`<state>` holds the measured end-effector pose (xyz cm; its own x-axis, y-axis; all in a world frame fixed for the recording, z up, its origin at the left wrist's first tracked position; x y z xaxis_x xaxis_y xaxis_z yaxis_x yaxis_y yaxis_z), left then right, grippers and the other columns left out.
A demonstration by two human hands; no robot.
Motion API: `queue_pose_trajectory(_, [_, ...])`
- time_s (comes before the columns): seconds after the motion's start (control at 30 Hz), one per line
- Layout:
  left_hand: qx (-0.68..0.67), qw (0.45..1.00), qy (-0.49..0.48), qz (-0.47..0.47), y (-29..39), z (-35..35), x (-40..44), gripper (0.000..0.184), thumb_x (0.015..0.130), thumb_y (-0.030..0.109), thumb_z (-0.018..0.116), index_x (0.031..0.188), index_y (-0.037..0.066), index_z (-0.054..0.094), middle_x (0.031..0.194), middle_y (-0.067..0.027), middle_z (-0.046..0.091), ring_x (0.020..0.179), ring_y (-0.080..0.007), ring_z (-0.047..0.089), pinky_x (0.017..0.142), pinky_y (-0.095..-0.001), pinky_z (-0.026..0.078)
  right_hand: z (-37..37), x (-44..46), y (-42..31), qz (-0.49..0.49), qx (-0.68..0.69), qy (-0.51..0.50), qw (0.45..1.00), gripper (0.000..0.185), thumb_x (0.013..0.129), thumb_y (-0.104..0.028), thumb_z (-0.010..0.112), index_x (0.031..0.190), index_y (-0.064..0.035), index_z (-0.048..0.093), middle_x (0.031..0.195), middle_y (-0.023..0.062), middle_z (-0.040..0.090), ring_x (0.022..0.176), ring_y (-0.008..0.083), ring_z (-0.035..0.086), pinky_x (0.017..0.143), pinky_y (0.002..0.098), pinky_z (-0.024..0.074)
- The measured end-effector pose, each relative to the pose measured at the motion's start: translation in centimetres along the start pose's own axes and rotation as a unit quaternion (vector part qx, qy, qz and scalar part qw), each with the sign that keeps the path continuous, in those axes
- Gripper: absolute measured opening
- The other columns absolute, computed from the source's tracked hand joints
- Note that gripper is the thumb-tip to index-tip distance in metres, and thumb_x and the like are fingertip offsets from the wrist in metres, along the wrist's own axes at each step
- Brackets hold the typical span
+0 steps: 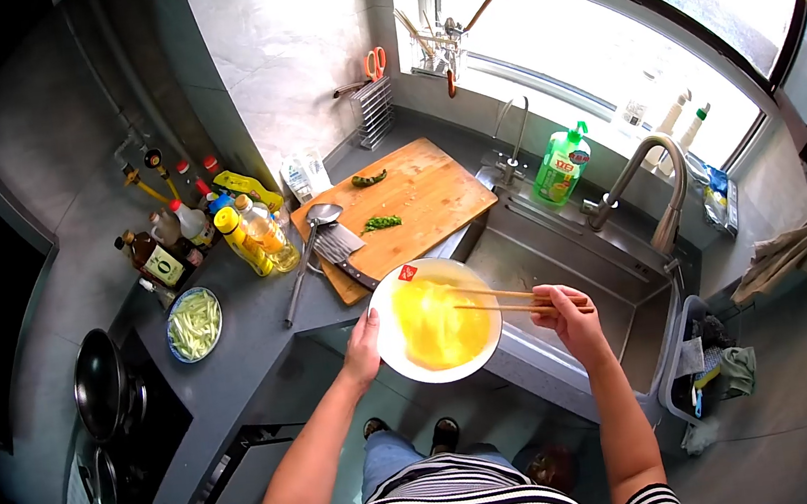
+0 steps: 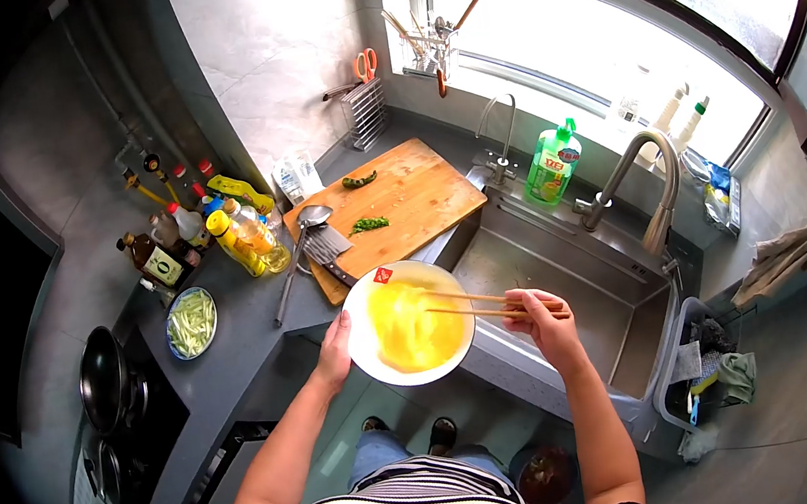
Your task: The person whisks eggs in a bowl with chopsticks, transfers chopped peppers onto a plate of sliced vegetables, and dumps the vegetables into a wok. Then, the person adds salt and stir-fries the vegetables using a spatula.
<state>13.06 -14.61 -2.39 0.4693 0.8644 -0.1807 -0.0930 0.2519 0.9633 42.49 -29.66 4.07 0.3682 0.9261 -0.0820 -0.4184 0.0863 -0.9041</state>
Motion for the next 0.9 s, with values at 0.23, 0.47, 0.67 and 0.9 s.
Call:
queue_pose_trajectory(0.23, [-0.017, 1.0, 0.0, -0.017, 0.3, 0.3, -0.4, 0.054, 0.102, 0.043, 0.039, 0.132, -0.002, 0.048, 0.122, -0.01, 0.06, 0.11, -0.0155, 0.056, 0.095, -0.0273, 0.042, 0.1, 0.1, 1.8, 0.045, 0.02, -0.033, 0.998, 0.025, 0.098, -0.017, 0.052, 0.107, 0.002, 0.065, 0.096, 0.0098, 0.067, 0.08, 0.0179, 0.067, 0.074, 0.0316, 0.0574])
queue_pose_trajectory(0.47, [-0.021, 1.0, -0.001, -0.012, -0.1, -0.2, -0.3, 0.055, 0.102, 0.044, 0.038, 0.131, -0.001, 0.048, 0.12, -0.0092, 0.06, 0.108, -0.0145, 0.057, 0.093, -0.0267, 0.043, 0.5, 0.2, 2.1, 0.063, -0.017, -0.036, 0.997, 0.026, 0.099, -0.019, 0.051, 0.107, 0.0014, 0.066, 0.094, 0.0091, 0.068, 0.082, 0.0169, 0.067, 0.074, 0.0303, 0.057])
queue_pose_trajectory(0.67, [-0.006, 1.0, 0.002, -0.009, -0.3, -0.5, -0.2, 0.056, 0.102, 0.045, 0.038, 0.131, -0.001, 0.048, 0.12, -0.0091, 0.061, 0.107, -0.0141, 0.057, 0.092, -0.0265, 0.044, 1.9, -0.1, 2.1, 0.076, -0.039, -0.072, 0.994, 0.027, 0.1, -0.019, 0.051, 0.107, 0.0028, 0.065, 0.094, 0.0091, 0.068, 0.082, 0.0163, 0.067, 0.075, 0.0303, 0.0582])
queue_pose_trajectory(0.9, [0.003, 1.0, -0.017, -0.013, -0.3, 0.2, -0.2, 0.055, 0.103, 0.042, 0.035, 0.135, -0.002, 0.045, 0.126, -0.0104, 0.058, 0.113, -0.0158, 0.056, 0.097, -0.027, 0.042, 1.7, 0.1, 2.1, 0.058, 0.015, -0.044, 0.997, 0.025, 0.098, -0.018, 0.053, 0.106, 0.0026, 0.066, 0.094, 0.0111, 0.068, 0.081, 0.0182, 0.068, 0.076, 0.0301, 0.0584])
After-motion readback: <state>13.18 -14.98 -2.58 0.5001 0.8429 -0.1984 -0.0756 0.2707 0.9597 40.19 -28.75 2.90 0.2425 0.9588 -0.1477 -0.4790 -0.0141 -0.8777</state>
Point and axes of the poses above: each hand's wrist, its own x-axis towards the middle knuckle, its own z-axis out of the palm, y = z × x, the point moved 10 cm from there along x, towards the middle knuckle
